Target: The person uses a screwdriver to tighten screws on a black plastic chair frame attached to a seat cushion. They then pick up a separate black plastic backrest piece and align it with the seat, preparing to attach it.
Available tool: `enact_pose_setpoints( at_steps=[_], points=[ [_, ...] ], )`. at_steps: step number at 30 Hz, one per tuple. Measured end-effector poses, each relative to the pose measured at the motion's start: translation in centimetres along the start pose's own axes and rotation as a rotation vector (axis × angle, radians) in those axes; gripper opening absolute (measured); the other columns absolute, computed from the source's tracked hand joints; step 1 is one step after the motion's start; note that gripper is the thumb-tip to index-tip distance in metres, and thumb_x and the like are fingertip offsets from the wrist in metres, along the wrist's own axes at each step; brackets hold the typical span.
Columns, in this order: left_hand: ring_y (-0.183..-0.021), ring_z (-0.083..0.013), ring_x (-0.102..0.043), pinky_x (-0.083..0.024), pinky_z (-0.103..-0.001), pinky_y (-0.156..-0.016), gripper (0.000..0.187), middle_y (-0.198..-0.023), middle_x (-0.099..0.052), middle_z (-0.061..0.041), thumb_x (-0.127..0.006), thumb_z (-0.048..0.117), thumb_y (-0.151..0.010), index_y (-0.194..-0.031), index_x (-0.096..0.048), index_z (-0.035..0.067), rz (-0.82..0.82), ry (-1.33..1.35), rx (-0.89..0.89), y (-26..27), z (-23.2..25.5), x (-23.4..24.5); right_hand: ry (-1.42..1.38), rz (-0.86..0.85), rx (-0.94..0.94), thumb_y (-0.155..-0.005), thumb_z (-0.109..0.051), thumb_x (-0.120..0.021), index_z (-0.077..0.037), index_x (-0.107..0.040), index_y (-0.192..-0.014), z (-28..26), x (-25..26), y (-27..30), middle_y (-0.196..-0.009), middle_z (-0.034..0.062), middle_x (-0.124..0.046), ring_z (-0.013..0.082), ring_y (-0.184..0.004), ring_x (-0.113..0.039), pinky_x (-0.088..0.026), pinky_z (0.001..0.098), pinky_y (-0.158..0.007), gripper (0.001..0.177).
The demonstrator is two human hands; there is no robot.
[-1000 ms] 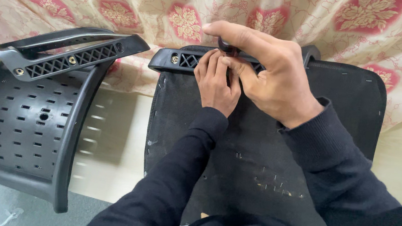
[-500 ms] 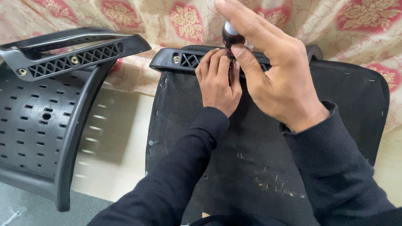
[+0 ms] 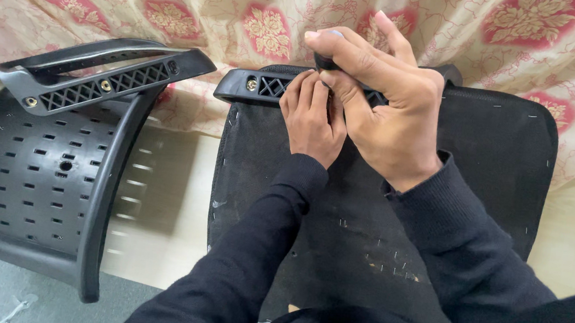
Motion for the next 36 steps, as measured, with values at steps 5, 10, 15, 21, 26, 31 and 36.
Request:
enact_pose_setpoints(
  at_steps=[5, 10, 15, 21, 26, 31, 36],
  points=[
    [-0.138, -0.0344, -0.049, -0.034, -0.048, -0.116, 0.046, -0.139, -0.059, -0.016, -0.065, 0.019, -0.095, -0.135, -0.058, -0.002, -0.042, 0.021, -0.001, 0.3, -0.4, -0.3, 0.049, 0.083, -0.029, -0.101, 0.004, -0.077, -0.011, -0.074, -0.129, -0.4, -0.7, 0.2, -0.124, 0.0058, -0.077, 0.0159, -0.115, -0.076, -0.036, 0.0459, -0.127, 0.032],
    [-0.142, -0.0348, -0.046, -0.033, -0.049, -0.117, 0.047, -0.144, -0.057, -0.017, -0.066, 0.023, -0.095, -0.136, -0.059, 0.001, -0.062, 0.02, -0.006, 0.6, -0.7, -0.8, 0.097, 0.14, -0.053, -0.099, 0.002, -0.079, -0.012, -0.074, -0.13, -0.7, -1.0, 0.3, -0.122, 0.0071, -0.077, 0.017, -0.116, -0.077, -0.039, 0.0438, -0.125, 0.034],
    [-0.143, -0.0368, -0.045, -0.033, -0.05, -0.118, 0.055, -0.146, -0.054, -0.02, -0.065, 0.025, -0.094, -0.14, -0.054, -0.004, -0.065, -0.012, -0.037, 1.0, -1.4, -1.3, 0.12, 0.208, -0.061, -0.101, -0.002, -0.082, -0.011, -0.072, -0.13, -1.3, -1.0, 0.6, -0.123, 0.0071, -0.077, 0.0152, -0.11, -0.077, -0.043, 0.0411, -0.121, 0.032],
    [-0.142, -0.0359, -0.046, -0.033, -0.05, -0.118, 0.053, -0.145, -0.056, -0.019, -0.064, 0.023, -0.096, -0.143, -0.056, 0.0, -0.071, -0.059, -0.039, 1.1, -1.4, -1.5, 0.185, 0.291, -0.084, -0.103, -0.004, -0.083, -0.011, -0.072, -0.128, -1.8, -1.1, 0.8, -0.119, 0.0069, -0.077, 0.0169, -0.114, -0.076, -0.045, 0.0386, -0.119, 0.029],
    [-0.138, -0.0346, -0.048, -0.033, -0.049, -0.116, 0.043, -0.136, -0.059, -0.015, -0.065, 0.02, -0.094, -0.131, -0.057, -0.002, -0.039, 0.02, -0.009, 0.3, -0.4, -0.4, 0.171, 0.286, -0.124, -0.097, -0.001, -0.083, -0.008, -0.071, -0.128, -1.2, -0.3, 0.4, -0.117, 0.0085, -0.077, 0.0173, -0.1, -0.073, -0.048, 0.039, -0.116, 0.033],
    [-0.133, -0.0301, -0.054, -0.036, -0.045, -0.115, 0.018, -0.128, -0.064, -0.007, -0.066, 0.013, -0.098, -0.114, -0.063, 0.005, -0.001, 0.016, 0.005, -0.3, 0.6, 0.4, -0.03, 0.142, -0.088, -0.104, 0.009, -0.07, -0.003, -0.054, -0.147, 0.2, 1.3, 0.5, -0.147, 0.0116, -0.064, 0.0225, -0.136, -0.066, -0.051, 0.0312, -0.116, 0.047],
    [-0.132, -0.0298, -0.054, -0.036, -0.045, -0.114, 0.016, -0.127, -0.064, -0.007, -0.066, 0.013, -0.099, -0.113, -0.063, 0.006, -0.001, 0.016, 0.005, -0.6, 1.0, 0.7, -0.12, 0.026, -0.078, -0.111, 0.013, -0.063, -0.003, -0.048, -0.152, 1.5, 0.8, 1.2, -0.151, 0.0086, -0.061, 0.0191, -0.137, -0.064, -0.053, 0.0284, -0.118, 0.046]
  ],
)
Point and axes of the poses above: each hand's wrist, its own y-axis away from the middle knuckle, its own x-axis out of the back of the hand, z = x × y, the point moved 7 cm from there along -y, towards the middle knuckle
